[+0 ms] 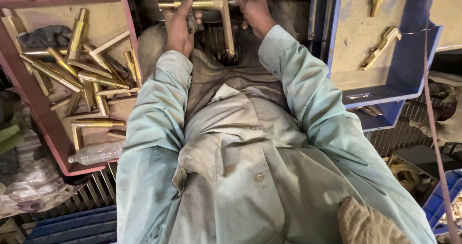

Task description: The person sits on the floor and repeatedly polishes brass-colored metal parts using a belt sander. They pick up each part from a red tray, press it against the moving belt, and then place the finished part into a blue bin.

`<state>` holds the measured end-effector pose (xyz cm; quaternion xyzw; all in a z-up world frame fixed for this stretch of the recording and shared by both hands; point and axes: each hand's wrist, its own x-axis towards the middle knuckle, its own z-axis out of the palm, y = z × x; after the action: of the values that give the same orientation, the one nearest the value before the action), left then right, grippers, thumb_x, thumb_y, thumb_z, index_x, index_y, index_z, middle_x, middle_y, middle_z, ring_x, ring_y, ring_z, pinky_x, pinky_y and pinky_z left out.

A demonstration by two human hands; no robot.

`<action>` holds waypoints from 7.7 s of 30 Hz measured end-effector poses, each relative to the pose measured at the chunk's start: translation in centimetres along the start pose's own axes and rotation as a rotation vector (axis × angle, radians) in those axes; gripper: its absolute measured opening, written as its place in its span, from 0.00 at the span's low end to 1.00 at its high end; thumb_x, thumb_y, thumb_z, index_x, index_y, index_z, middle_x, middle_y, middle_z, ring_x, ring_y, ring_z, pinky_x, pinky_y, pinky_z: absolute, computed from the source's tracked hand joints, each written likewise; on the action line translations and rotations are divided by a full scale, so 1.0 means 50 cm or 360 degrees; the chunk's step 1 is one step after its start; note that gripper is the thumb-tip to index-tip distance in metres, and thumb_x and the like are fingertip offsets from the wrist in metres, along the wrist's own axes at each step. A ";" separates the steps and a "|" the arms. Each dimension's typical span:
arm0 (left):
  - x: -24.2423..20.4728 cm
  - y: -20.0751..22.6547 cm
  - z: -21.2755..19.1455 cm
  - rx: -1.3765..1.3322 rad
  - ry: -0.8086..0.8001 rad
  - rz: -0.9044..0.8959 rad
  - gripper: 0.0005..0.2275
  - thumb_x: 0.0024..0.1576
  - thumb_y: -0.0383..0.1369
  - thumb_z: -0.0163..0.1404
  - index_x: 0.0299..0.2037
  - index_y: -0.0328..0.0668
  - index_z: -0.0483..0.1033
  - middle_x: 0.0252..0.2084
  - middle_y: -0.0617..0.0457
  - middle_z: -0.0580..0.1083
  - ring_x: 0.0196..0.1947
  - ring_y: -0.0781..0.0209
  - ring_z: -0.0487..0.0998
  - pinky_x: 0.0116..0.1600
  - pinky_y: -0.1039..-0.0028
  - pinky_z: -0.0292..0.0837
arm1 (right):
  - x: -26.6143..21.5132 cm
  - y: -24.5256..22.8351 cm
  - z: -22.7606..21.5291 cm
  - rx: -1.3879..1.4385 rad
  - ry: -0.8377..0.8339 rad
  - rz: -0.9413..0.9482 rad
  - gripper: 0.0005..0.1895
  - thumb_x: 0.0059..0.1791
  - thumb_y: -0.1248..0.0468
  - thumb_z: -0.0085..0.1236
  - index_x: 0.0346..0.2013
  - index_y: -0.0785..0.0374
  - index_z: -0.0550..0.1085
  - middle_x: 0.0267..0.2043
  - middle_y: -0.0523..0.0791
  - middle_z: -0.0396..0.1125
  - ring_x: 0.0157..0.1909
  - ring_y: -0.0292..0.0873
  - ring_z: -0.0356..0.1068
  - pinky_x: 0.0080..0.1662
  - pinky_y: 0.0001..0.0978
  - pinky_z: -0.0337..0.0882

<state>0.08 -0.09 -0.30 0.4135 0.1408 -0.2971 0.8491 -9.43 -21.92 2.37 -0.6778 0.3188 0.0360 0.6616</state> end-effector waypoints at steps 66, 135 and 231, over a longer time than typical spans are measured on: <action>-0.014 0.023 -0.008 0.0119 0.0016 -0.0006 0.13 0.57 0.33 0.62 0.43 0.33 0.74 0.33 0.47 0.78 0.26 0.60 0.81 0.29 0.72 0.79 | 0.006 0.006 0.019 0.0277 -0.0059 -0.0027 0.08 0.59 0.59 0.50 0.39 0.60 0.70 0.22 0.38 0.56 0.18 0.32 0.54 0.20 0.30 0.63; 0.033 -0.022 0.007 0.0149 0.0060 -0.0181 0.14 0.61 0.36 0.59 0.46 0.29 0.74 0.35 0.44 0.78 0.24 0.58 0.80 0.26 0.73 0.76 | 0.027 0.014 -0.019 0.0000 -0.0041 0.0070 0.09 0.56 0.61 0.58 0.42 0.65 0.72 0.24 0.40 0.60 0.18 0.34 0.59 0.21 0.31 0.67; -0.278 0.154 0.000 0.0294 -0.0749 -0.0222 0.14 0.68 0.28 0.50 0.62 0.39 0.66 0.59 0.44 0.73 0.53 0.55 0.80 0.56 0.65 0.81 | -0.325 -0.002 0.002 0.0480 -0.0193 -0.0216 0.15 0.51 0.68 0.63 0.50 0.62 0.69 0.37 0.41 0.67 0.33 0.34 0.68 0.36 0.28 0.74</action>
<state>-6.02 9.01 11.22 0.3980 -0.0600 -0.4545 0.7946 -22.25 -15.61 10.12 -0.5874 0.2336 -0.0164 0.7747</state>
